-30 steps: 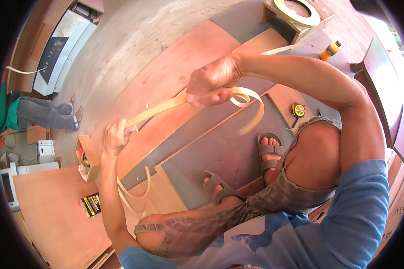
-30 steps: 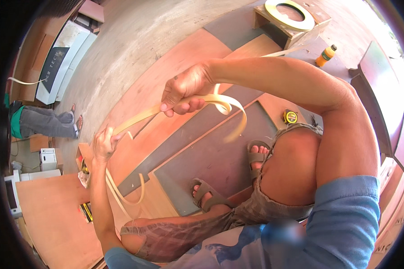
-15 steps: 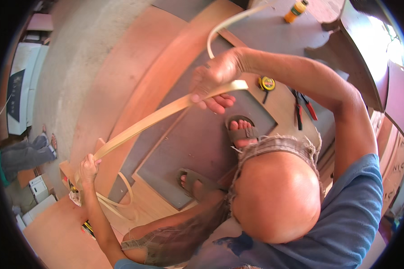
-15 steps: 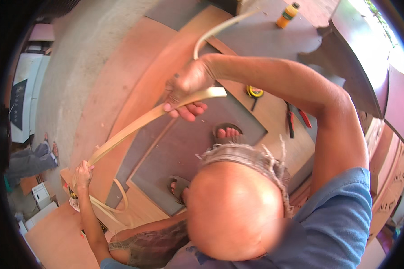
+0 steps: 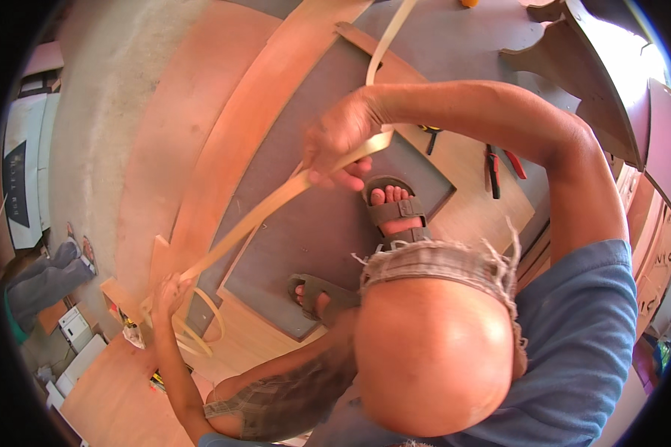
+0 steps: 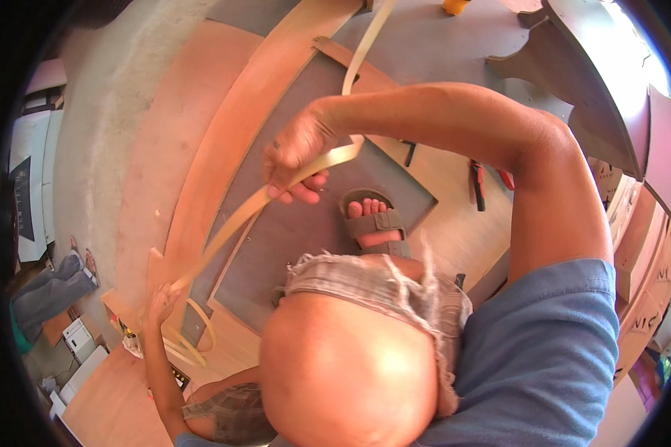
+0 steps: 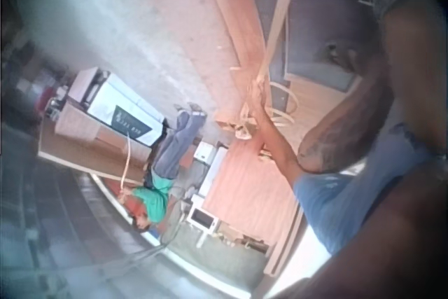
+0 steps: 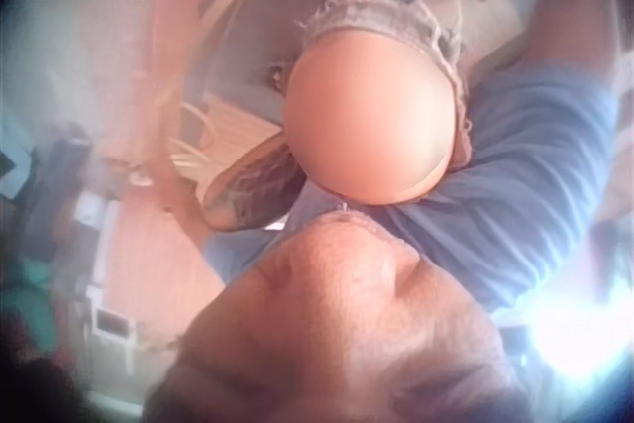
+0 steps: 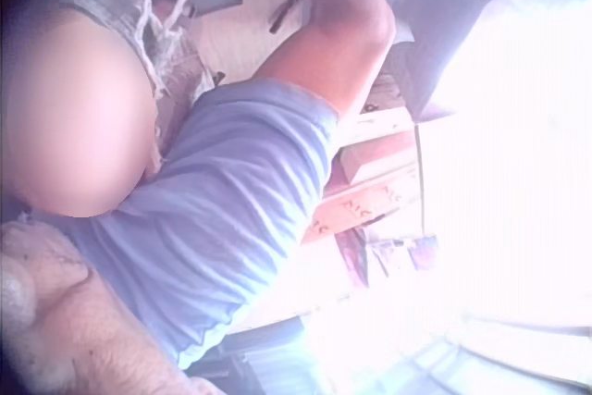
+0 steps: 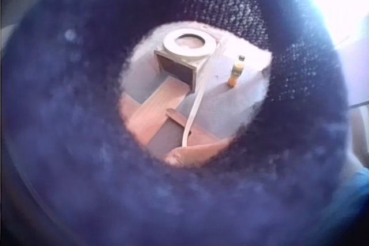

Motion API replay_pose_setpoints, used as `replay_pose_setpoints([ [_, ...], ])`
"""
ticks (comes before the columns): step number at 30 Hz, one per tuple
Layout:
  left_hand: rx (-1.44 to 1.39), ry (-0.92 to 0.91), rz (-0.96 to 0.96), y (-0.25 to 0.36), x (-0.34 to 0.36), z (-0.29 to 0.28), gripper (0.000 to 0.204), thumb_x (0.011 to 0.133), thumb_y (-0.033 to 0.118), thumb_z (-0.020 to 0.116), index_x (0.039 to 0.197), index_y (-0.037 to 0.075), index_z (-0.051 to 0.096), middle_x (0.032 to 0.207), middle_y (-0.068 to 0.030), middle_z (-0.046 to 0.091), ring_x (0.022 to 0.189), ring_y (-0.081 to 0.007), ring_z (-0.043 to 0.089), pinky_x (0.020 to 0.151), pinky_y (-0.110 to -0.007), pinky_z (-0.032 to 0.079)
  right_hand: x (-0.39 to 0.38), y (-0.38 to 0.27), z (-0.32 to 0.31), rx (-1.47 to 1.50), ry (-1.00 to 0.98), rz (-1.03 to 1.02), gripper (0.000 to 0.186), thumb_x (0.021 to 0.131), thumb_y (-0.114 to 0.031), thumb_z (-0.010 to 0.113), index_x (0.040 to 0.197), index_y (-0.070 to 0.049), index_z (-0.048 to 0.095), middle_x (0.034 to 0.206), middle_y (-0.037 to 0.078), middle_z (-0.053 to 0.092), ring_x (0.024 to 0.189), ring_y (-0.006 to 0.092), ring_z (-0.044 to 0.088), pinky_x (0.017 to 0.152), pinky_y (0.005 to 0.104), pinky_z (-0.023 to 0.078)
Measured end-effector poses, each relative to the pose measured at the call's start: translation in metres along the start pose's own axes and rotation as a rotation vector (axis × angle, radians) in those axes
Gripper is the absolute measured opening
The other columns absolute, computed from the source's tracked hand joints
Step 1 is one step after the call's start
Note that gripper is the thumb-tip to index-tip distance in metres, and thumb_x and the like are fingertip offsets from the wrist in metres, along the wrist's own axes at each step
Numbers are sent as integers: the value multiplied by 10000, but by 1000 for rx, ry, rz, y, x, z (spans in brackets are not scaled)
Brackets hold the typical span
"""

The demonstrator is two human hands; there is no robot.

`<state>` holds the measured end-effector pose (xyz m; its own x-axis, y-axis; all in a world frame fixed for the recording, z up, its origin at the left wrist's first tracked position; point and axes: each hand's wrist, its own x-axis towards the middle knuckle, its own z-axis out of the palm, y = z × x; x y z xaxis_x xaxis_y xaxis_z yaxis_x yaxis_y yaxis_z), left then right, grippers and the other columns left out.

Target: The person measures a strip of wood veneer with a tape measure, then uses tin snips to cut it into shorter pieces. They repeatedly measure, cut, and handle the veneer strips on a workbench.

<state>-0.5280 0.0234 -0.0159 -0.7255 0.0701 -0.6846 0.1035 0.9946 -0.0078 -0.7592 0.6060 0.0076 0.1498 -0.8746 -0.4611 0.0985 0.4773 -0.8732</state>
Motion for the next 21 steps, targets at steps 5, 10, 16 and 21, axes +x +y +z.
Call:
replay_pose_setpoints([
  [5,-574,-85,170,86,31,-96,821,885,305,724,1542,22,322,1561,-232,368,1418,-363,409,1150,-413,354,37,11,7,67,-62,6,358,990,-360,535,991,-11,613,787,114,706,591,143,587,558,306,486],
  [10,-482,272,648,259,79,-137,529,984,260,631,1419,4,474,1353,-219,550,1236,-326,563,946,-416,494,62,-2,18,47,-49,-65,341,1006,-334,520,998,-7,617,793,122,714,566,148,602,519,292,491],
  [16,-707,-311,408,314,85,-147,338,1004,323,616,1080,-1,677,668,-55,574,613,-161,555,611,-330,480,58,7,28,133,-30,-51,317,1010,-289,518,1022,11,618,820,136,723,587,157,632,511,302,500],
  [21,-865,-262,477,305,83,-142,360,984,339,653,859,2,665,626,10,489,586,-78,441,524,-286,371,42,13,30,173,-61,-48,332,998,-268,530,1083,38,629,904,152,740,668,186,670,590,328,546],
])
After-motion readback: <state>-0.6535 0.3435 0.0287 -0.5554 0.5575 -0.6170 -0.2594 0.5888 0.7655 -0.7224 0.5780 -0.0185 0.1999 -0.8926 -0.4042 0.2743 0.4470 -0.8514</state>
